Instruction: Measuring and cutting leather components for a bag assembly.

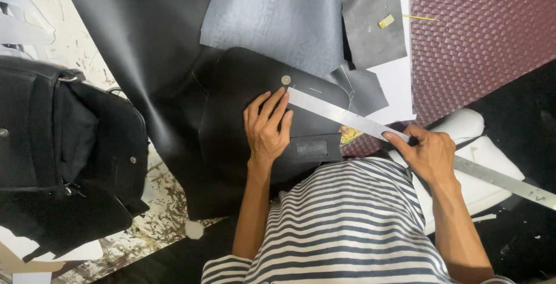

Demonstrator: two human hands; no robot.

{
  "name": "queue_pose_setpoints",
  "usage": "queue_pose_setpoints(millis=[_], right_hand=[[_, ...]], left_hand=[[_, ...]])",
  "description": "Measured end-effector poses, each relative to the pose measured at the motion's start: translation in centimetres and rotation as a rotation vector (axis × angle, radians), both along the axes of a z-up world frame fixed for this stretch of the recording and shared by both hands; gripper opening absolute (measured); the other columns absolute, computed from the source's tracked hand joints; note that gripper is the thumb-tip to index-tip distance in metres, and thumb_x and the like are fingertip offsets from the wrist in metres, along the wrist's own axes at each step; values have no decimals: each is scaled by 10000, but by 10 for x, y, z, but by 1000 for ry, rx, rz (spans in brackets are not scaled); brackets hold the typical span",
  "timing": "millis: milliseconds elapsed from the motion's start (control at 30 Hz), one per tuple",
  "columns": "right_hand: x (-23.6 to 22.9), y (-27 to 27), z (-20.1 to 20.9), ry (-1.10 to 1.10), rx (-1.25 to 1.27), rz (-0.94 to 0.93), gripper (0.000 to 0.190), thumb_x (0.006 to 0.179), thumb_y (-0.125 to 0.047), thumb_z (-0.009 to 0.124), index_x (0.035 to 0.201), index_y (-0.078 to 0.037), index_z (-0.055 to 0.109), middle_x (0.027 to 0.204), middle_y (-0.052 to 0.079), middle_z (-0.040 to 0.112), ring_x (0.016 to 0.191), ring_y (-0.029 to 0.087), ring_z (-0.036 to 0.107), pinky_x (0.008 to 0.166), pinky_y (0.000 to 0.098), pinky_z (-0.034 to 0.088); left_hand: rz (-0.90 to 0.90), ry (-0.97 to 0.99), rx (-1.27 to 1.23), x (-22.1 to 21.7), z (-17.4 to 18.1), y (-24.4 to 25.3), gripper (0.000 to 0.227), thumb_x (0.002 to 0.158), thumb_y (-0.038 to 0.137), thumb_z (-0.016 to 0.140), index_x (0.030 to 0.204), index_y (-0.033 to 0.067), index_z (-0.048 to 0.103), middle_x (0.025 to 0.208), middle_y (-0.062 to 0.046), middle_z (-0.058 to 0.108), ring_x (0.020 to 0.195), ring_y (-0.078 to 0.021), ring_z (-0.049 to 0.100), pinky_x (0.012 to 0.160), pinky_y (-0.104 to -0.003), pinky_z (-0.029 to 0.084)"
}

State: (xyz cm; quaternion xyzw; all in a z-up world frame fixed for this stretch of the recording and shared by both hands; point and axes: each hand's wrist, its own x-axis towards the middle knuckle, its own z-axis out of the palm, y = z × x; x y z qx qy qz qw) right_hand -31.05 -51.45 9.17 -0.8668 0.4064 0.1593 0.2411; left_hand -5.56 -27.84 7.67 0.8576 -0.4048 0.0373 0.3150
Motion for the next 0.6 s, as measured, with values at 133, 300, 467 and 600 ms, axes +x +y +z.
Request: queue_pose_setpoints(millis=[133,300,467,600], right_hand=[[-2,4,1,-93,37,-57,516,899,-561,736,661,-125,596,491,82,503,548,279,555,581,385,422],[-4,1,1,-164,54,-90,445,870,-491,813,684,-120,651,528,151,596,585,372,640,527,391,431],[5,-4,8,-206,56,-82,444,879,-466,818,686,-103,651,538,172,596,584,390,633,521,400,416],[8,-6,7,-212,48,-67,448,882,-466,817,687,-99,651,535,175,594,590,394,637,525,402,417]], left_hand=[[-9,-10,-2,1,-11,3,321,1027,284,594,1268,117,724,1310,-29,698,1195,-273,611,971,-422,460],[-30,-11,-7,0,-14,3,345,1032,309,593,1292,118,714,1316,-39,692,1206,-287,609,987,-439,450],[-34,-51,10,1,-15,1,355,1032,331,590,1296,127,711,1327,-27,686,1210,-268,609,989,-428,450],[-35,-50,12,2,-14,0,356,1032,329,588,1298,126,710,1323,-26,686,1206,-271,604,986,-430,445]])
